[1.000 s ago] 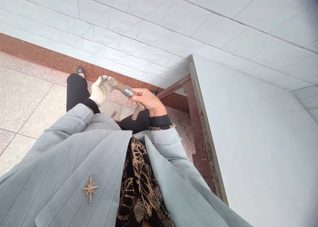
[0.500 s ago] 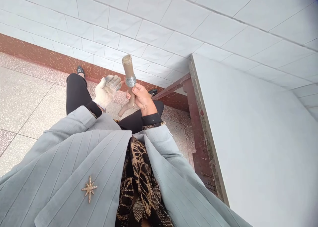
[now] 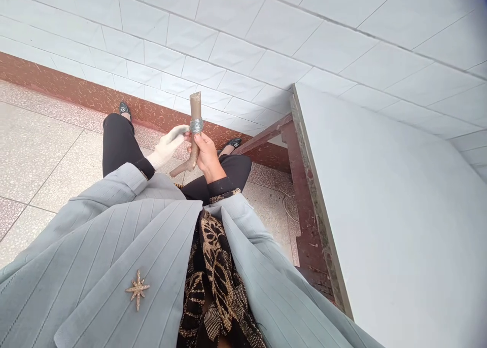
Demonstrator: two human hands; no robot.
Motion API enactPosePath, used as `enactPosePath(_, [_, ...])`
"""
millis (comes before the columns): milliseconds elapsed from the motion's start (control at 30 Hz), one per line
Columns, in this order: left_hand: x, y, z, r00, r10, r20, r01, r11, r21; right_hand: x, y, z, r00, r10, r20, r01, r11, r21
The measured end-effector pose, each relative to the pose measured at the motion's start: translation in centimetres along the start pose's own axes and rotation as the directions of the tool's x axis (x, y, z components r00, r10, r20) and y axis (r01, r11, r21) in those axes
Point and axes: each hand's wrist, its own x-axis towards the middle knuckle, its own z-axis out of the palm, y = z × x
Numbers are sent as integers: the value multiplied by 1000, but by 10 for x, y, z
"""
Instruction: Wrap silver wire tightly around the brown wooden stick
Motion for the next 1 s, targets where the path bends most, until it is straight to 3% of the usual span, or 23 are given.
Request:
enactPosePath(67, [2, 4, -1, 998, -43, -37, 34, 977, -212, 1, 2, -2, 999, -20, -35, 19, 999, -36])
enactPosePath(133, [5, 15, 1, 991, -19, -134, -33, 926, -375, 2, 3, -4, 996, -28, -84, 22, 997, -74])
enactPosePath(233, [9, 31, 5, 989, -50, -139, -23, 877, -480, 1, 5, -1, 993, -12, -115, -2, 993, -118])
enactPosePath(567, [5, 35, 17, 985, -113, -133, 39, 885, -464, -4, -1, 26, 995, 5, -100, -27, 974, -223])
enactPosePath(700, [4, 30, 17, 988, -104, -113, 48, 906, -421, -2, -1, 27, 995, 28, -91, -45, 981, -191])
enactPosePath(833, [2, 29, 24, 976, -113, -188, 37, 930, -367, 1, 6, 28, 995, 14, -96, -25, 993, -114])
enactPosePath(900, [3, 33, 27, 965, -117, -236, 11, 913, -407, 2, 13, 27, 995, 13, -98, -18, 999, -48])
enactPosePath(1000, [9, 40, 23, 978, -51, -202, -53, 878, -477, 1, 22, 26, 993, 11, -121, -11, 1000, 4])
